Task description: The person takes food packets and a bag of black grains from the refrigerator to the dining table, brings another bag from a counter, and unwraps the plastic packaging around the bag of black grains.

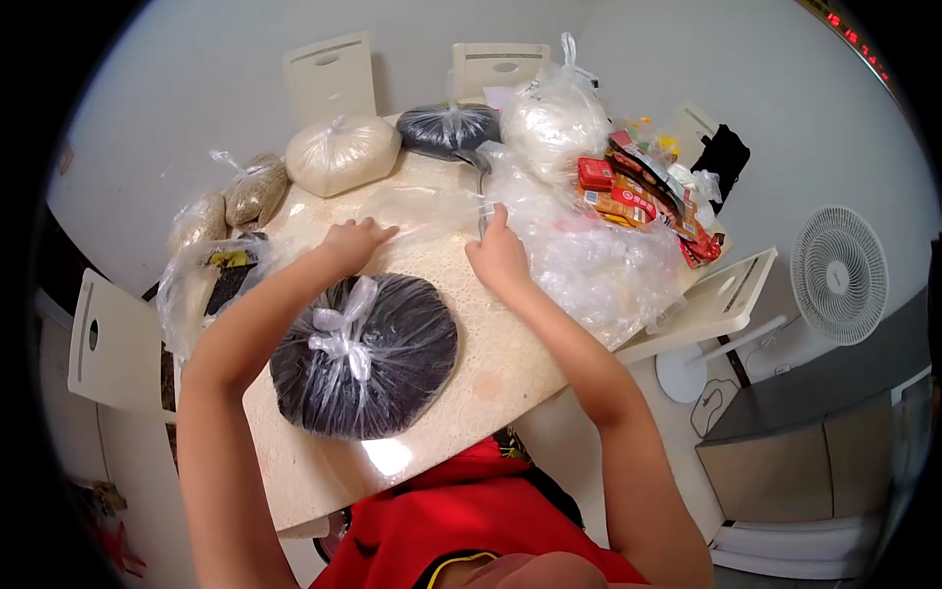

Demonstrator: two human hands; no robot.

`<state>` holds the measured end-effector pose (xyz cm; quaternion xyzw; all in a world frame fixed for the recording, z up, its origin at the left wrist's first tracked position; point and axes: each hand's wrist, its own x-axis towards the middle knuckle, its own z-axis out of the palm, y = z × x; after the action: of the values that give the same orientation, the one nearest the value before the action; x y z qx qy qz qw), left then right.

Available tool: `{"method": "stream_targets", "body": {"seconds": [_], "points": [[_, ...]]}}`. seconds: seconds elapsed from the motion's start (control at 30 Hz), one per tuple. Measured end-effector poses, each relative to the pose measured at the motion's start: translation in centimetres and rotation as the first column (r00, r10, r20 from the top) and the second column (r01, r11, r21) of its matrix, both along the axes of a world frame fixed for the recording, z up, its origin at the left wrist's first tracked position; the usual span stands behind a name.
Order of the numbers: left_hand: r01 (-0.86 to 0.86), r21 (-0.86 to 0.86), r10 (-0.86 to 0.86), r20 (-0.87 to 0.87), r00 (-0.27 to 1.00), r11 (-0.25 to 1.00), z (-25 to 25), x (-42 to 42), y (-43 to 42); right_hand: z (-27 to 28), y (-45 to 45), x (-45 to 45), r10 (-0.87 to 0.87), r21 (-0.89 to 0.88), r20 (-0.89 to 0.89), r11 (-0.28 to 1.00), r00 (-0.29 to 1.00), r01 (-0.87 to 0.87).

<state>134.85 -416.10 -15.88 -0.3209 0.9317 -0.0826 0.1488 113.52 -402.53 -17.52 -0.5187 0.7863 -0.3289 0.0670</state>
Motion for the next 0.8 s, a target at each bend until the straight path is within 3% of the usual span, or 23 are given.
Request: {"method": "stream_targets", "body": {"seconds": [0.1,0.2,0.3,0.33,0.43,0.47,0.57,0.6,0.7,0.77,0.8], "points": [[-0.234,-0.008,0.234,0.026,0.972,0.972,-2.0,-2.2,-1.9,1.5,0.8,0.7,-0.013,-0.130,0.023,0.991,1.000,0.015],[-0.237,-0.121,0.252,0.132,0.959,0.964,-2.3,-3.2,-3.6,5.1,2.2,2.2,-0.004,-0.249,0.106,0.968,0.994,0.031],[0.060,-0.119,-0.071,-0.090,0.993,0.991,-2.1,-4.7,-2.1,4.0,1.5,3.6,0.159,-0.456,-0.064,0.874,0.985,-0.171],[0.048,-0.075,-0.060,-0.175,0.983,0.996,-1.8,-5.6,-1.3,4.5,1.7,4.5,0.184,-0.413,-0.031,0.893,0.983,-0.180],[-0.064,0.109,0.066,-0.014,0.998,0.992,0.4,-7.1,-0.7,2.8,0.3,5.1,0.190,-0.248,-0.013,0.951,0.982,-0.187],[-0.047,0.124,0.058,-0.091,0.994,0.991,-0.2,-6.0,-1.5,1.2,-0.2,4.9,0.197,-0.210,-0.032,0.957,0.980,-0.199],[0.074,0.194,-0.068,-0.037,0.997,0.978,0.0,-3.6,-3.8,-2.2,-1.4,4.2,0.241,-0.101,-0.096,0.963,0.966,-0.250],[0.129,0.193,-0.110,-0.107,0.988,0.973,1.0,-3.4,-3.6,-2.5,-1.2,4.3,0.269,-0.049,-0.122,0.960,0.955,-0.276],[0.012,0.049,-0.005,-0.137,0.991,0.999,5.3,-8.0,-2.0,-3.2,-1.1,4.7,0.324,0.006,-0.135,0.945,0.936,-0.326],[0.023,0.043,0.003,-0.530,0.848,0.999,5.1,-10.8,-2.9,-3.3,-1.3,4.4,0.351,0.043,-0.148,0.936,0.925,-0.348],[0.051,0.077,0.002,-0.576,0.818,0.996,4.5,-12.5,-3.9,-3.4,-1.3,3.9,0.362,0.078,-0.163,0.932,0.918,-0.353]]}}
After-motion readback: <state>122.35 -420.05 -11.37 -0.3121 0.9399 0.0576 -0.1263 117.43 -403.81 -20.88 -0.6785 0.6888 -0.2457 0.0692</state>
